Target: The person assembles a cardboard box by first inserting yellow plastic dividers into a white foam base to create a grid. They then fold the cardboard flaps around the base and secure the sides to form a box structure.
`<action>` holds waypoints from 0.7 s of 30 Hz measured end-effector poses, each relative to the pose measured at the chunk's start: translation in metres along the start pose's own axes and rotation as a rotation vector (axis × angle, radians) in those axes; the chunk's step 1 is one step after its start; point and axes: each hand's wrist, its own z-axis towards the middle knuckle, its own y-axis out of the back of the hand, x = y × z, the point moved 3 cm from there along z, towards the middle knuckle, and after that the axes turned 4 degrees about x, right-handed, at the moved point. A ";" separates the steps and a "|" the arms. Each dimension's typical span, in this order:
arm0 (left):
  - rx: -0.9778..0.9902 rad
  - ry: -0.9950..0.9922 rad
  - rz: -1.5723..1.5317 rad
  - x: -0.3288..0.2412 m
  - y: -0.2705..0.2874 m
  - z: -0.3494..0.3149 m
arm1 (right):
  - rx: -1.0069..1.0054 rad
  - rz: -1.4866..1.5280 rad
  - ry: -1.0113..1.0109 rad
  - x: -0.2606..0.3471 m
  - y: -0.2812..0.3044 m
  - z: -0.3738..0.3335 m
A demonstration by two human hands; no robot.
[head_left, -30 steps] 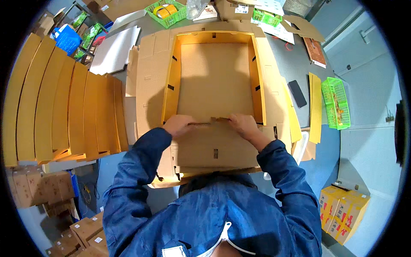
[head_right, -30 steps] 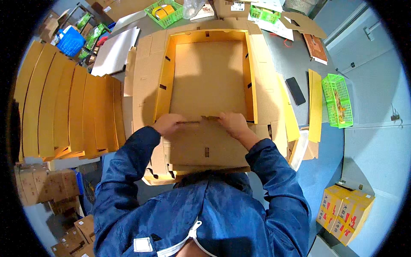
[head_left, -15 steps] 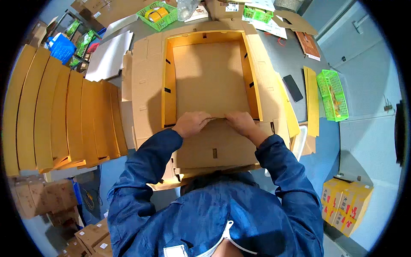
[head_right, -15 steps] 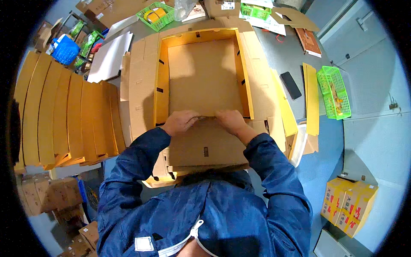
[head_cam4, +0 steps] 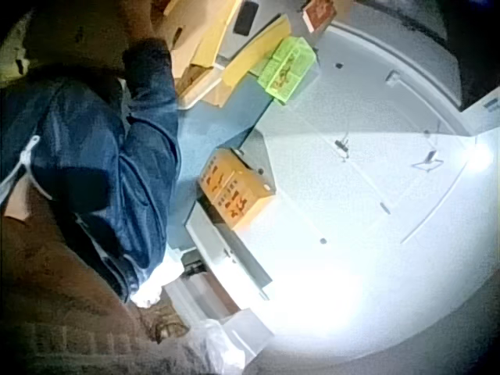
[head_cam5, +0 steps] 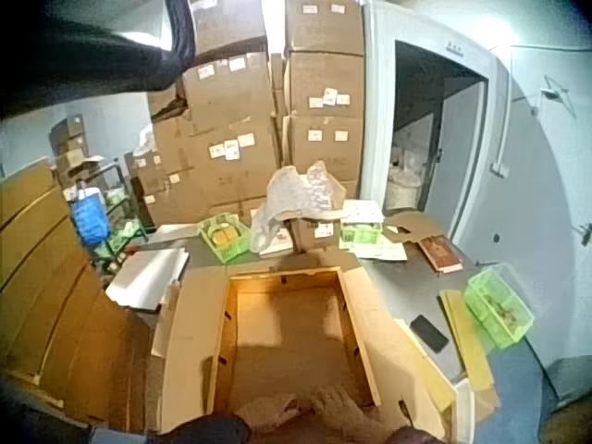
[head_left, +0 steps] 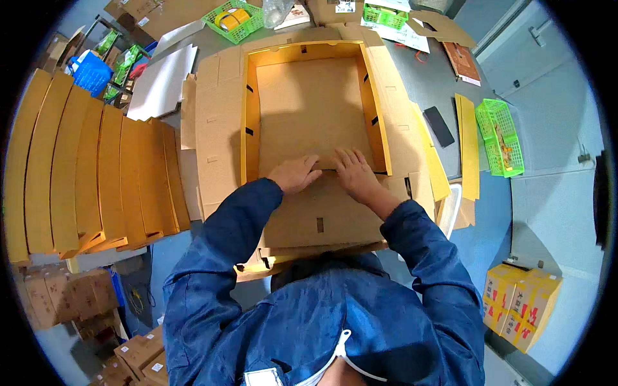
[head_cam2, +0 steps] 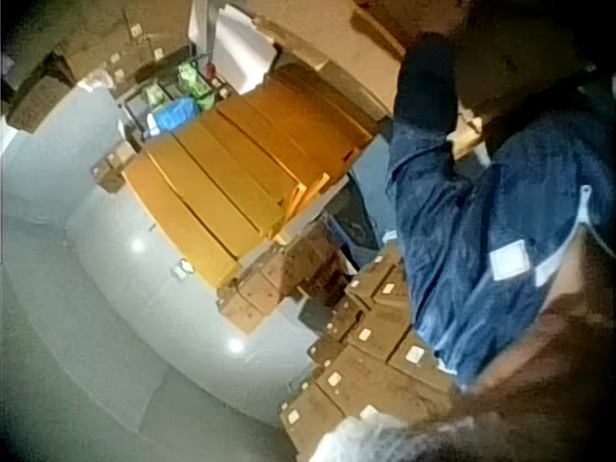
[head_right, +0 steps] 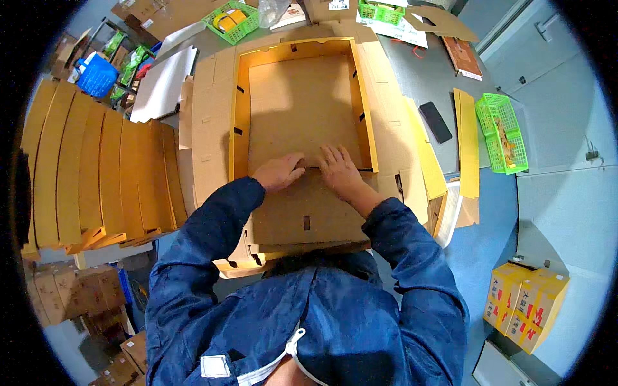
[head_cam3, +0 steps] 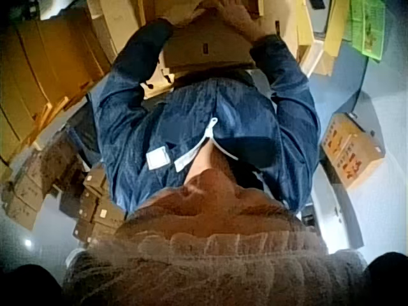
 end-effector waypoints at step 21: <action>0.392 -0.135 -0.471 0.030 -0.039 0.016 | 0.396 0.237 0.261 0.083 0.004 -0.089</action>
